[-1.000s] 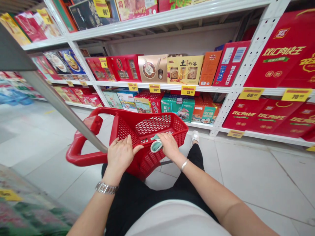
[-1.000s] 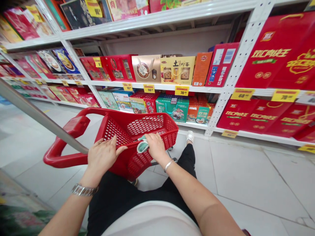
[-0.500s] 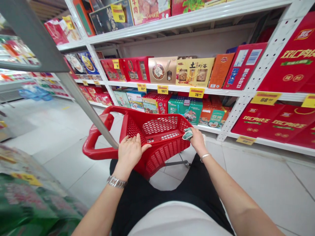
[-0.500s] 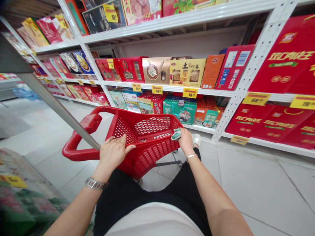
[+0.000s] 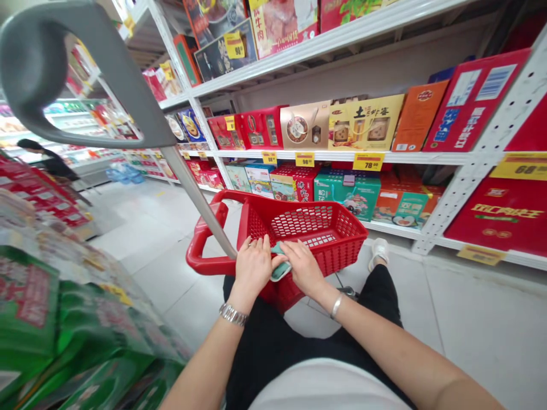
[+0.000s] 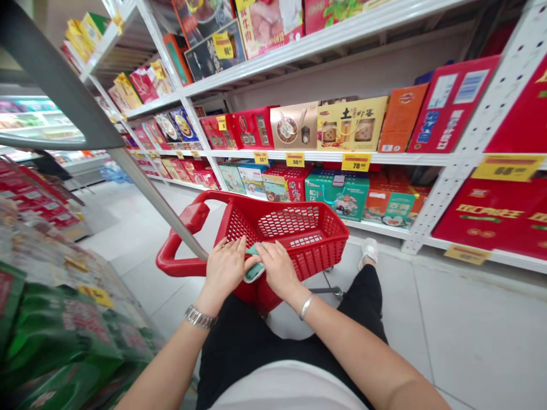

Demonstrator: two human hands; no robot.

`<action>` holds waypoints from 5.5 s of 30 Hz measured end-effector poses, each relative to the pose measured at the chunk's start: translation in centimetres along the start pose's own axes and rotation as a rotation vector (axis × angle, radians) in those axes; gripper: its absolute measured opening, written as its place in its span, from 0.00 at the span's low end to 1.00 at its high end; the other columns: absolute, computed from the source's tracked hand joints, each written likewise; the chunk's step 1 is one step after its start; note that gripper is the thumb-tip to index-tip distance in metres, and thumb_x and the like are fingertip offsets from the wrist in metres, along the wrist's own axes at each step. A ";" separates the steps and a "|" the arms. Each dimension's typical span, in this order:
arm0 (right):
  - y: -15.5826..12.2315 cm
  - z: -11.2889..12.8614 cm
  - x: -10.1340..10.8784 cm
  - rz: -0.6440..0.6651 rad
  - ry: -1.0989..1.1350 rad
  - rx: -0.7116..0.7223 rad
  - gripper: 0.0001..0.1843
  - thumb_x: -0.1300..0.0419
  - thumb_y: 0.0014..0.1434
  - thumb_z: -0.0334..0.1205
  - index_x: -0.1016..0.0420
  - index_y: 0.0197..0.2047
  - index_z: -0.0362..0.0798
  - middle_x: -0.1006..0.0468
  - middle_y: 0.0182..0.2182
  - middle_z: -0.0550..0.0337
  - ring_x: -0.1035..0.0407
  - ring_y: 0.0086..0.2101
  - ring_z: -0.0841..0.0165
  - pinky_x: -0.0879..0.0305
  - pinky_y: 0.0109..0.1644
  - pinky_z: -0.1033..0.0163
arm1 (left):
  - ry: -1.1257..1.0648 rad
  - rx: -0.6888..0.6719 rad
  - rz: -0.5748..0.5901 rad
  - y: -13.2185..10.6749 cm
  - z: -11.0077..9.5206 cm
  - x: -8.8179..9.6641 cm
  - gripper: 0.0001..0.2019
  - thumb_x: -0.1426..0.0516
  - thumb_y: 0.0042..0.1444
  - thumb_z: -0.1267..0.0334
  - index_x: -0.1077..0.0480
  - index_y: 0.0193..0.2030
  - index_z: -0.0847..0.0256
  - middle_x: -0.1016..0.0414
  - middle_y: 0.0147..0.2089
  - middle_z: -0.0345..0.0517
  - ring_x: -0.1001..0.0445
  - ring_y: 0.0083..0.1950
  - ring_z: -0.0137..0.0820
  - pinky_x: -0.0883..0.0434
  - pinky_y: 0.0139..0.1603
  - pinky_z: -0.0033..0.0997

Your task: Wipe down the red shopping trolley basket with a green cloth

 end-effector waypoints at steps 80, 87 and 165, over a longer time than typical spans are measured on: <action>-6.5 -7.6 1.7 0.236 -0.283 -0.041 0.35 0.51 0.56 0.18 0.29 0.64 0.48 0.24 0.60 0.48 0.34 0.63 0.61 0.49 0.72 0.43 | -0.131 -0.019 0.004 -4.8 -5.4 -9.3 0.37 0.50 0.67 0.44 0.46 0.75 0.68 0.43 0.75 0.64 0.50 0.78 0.50 0.58 0.76 0.68; -6.3 -10.4 3.5 0.177 -0.283 -0.109 0.33 0.51 0.55 0.18 0.25 0.60 0.48 0.22 0.58 0.47 0.33 0.62 0.57 0.47 0.70 0.38 | -0.181 0.013 -0.030 -4.8 -5.8 -8.9 0.29 0.51 0.69 0.49 0.36 0.70 0.63 0.34 0.71 0.61 0.41 0.75 0.49 0.55 0.76 0.67; 2.0 -4.5 2.4 0.265 -0.374 -0.025 0.22 0.48 0.67 0.25 0.26 0.58 0.50 0.20 0.53 0.53 0.29 0.55 0.63 0.49 0.73 0.44 | -0.229 0.293 0.256 -3.7 10.2 -13.9 0.28 0.63 0.71 0.63 0.25 0.61 0.57 0.31 0.69 0.52 0.46 0.77 0.50 0.55 0.70 0.80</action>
Point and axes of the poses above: each hand's wrist, its own y-axis towards the middle knuckle, its own x-axis out of the back of the hand, z = x × y, the point moved 9 cm from there along y, towards the middle knuckle
